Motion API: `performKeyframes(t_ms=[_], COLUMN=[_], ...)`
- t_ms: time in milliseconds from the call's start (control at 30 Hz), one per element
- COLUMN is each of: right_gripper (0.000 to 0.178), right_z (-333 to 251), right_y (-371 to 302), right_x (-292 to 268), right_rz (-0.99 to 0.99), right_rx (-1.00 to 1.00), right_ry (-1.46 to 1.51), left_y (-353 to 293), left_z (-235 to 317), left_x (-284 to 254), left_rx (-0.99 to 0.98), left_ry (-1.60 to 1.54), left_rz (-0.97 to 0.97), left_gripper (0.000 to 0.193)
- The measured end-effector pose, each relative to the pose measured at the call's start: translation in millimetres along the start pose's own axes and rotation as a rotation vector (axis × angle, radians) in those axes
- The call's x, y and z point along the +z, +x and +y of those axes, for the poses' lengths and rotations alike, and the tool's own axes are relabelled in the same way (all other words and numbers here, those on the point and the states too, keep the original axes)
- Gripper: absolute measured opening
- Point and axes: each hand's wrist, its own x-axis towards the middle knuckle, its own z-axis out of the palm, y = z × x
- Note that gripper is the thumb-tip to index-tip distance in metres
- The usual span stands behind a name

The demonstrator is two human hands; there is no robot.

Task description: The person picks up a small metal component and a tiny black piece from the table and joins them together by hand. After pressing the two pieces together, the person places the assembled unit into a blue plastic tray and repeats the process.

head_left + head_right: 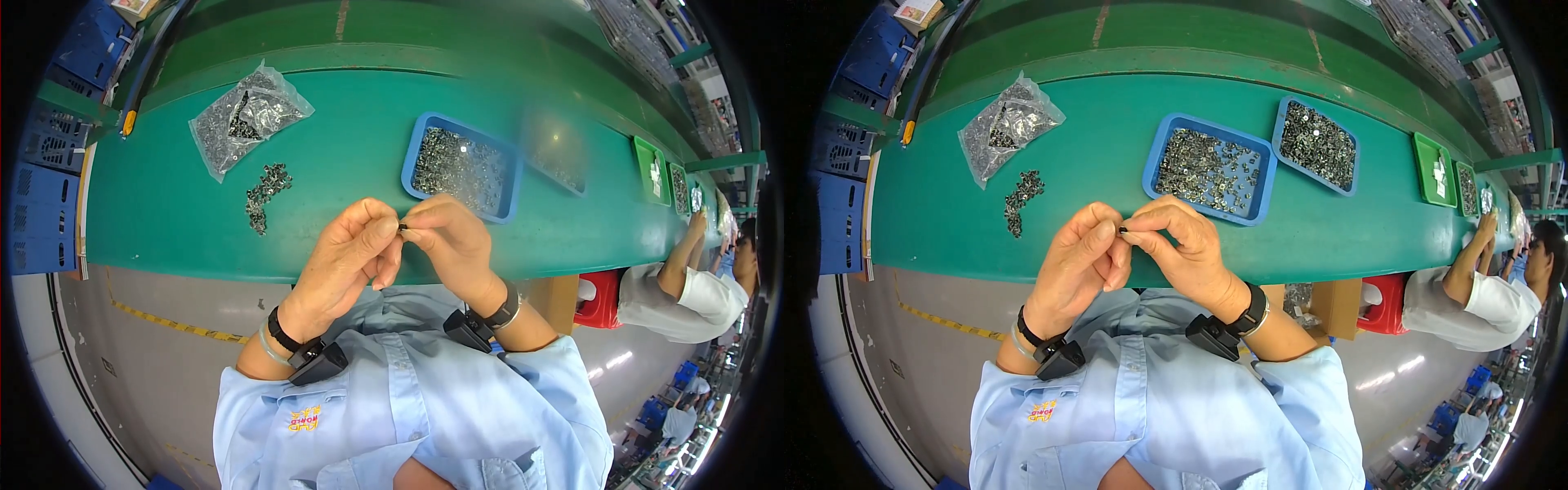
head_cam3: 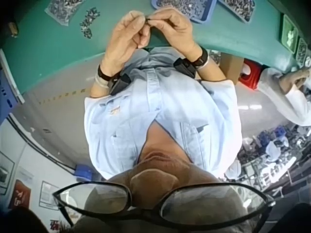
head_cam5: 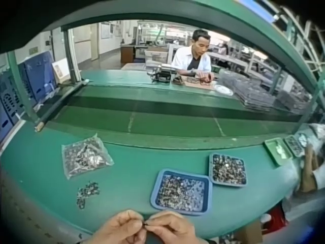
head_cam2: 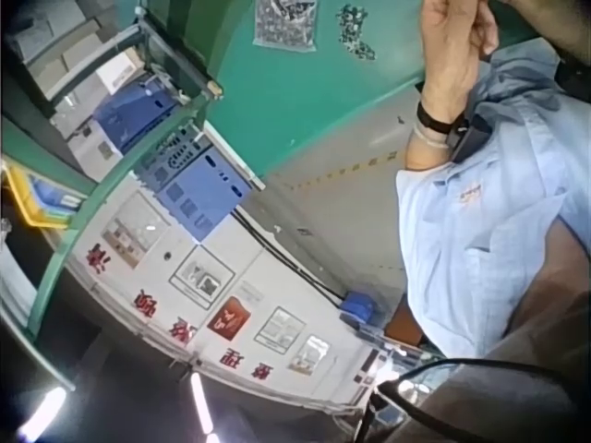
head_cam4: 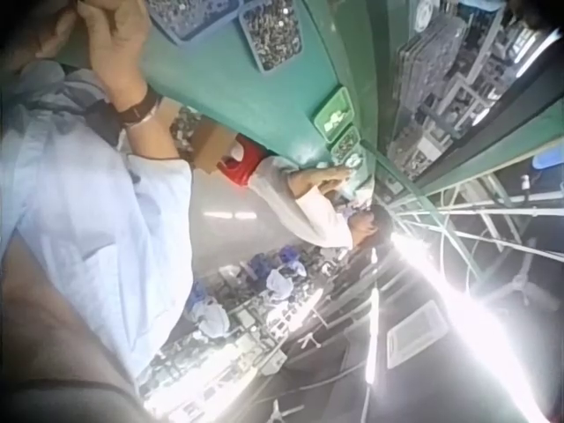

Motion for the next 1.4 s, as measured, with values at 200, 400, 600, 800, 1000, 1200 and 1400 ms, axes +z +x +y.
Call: performKeyframes(t_ms=[200,400,600,800,1000,1200,1400], right_gripper=[0.012,0.013,0.015,0.017,0.019,0.022,0.018], right_z=[-0.3,-3.1,0.4,4.4,5.9,4.0,-2.4], right_y=[-1.8,-2.7,-5.8,-5.6,-4.5,-3.6,13.1], right_x=[0.8,-0.6,0.0,0.6,-2.6,-1.1,-35.2], right_rz=[0.021,0.017,0.005,0.004,-0.038,-0.032,0.000], right_rx=[0.014,-0.043,-0.120,-0.256,-0.284,-0.277,-0.258], right_ry=[0.028,0.012,0.025,-0.037,-0.062,-0.103,-0.371], left_y=[-0.9,-4.7,-9.7,-13.2,-11.6,-7.8,-3.1], left_z=[-1.1,-2.0,-1.5,-1.1,0.8,-0.3,-2.8], left_x=[1.1,4.6,4.5,5.6,8.7,4.3,-7.3], left_rx=[0.017,0.096,0.127,0.072,0.066,0.040,0.013], left_ry=[0.007,0.125,0.198,0.228,0.253,0.261,0.125], left_rz=[0.008,0.026,0.033,0.080,0.093,0.085,0.070], left_gripper=[0.012,0.012,0.013,0.014,0.016,0.018,0.016])
